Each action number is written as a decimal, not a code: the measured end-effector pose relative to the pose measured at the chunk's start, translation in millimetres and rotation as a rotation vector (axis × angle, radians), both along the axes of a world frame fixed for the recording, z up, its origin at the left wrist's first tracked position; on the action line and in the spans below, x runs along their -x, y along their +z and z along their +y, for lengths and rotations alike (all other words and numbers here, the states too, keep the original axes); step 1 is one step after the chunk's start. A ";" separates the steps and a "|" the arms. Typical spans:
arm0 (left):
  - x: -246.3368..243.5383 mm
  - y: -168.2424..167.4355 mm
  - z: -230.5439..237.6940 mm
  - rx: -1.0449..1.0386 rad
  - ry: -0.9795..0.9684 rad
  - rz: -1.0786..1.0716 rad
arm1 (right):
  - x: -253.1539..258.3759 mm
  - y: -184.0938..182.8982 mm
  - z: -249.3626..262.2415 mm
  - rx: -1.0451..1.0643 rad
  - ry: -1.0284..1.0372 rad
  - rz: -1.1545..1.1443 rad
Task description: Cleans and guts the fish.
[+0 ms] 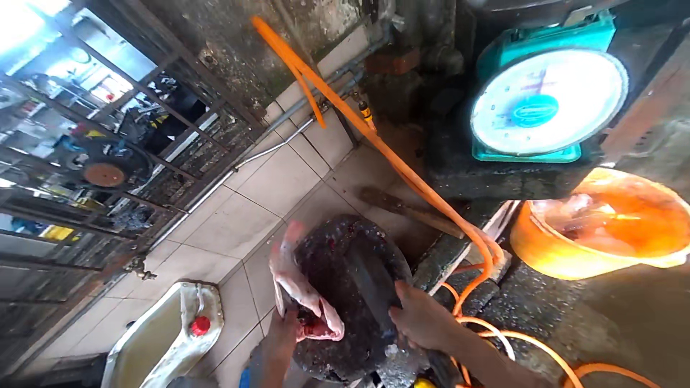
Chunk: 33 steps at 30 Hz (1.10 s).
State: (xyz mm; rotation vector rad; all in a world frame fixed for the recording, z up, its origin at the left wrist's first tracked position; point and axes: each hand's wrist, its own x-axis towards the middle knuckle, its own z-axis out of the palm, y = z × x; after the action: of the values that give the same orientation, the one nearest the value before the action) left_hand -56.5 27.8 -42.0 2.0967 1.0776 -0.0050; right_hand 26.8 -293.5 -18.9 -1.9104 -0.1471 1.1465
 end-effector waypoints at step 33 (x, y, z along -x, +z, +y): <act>5.6 117.1 -18.6 -0.396 -0.666 -0.234 | 21.8 20.0 169.2 -0.352 -0.609 0.257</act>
State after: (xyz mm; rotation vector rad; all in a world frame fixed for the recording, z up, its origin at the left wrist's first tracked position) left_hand -62.1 9.2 75.2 2.6436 0.2158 0.1349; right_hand 5.0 -124.4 1.1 -1.3431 0.3348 0.8632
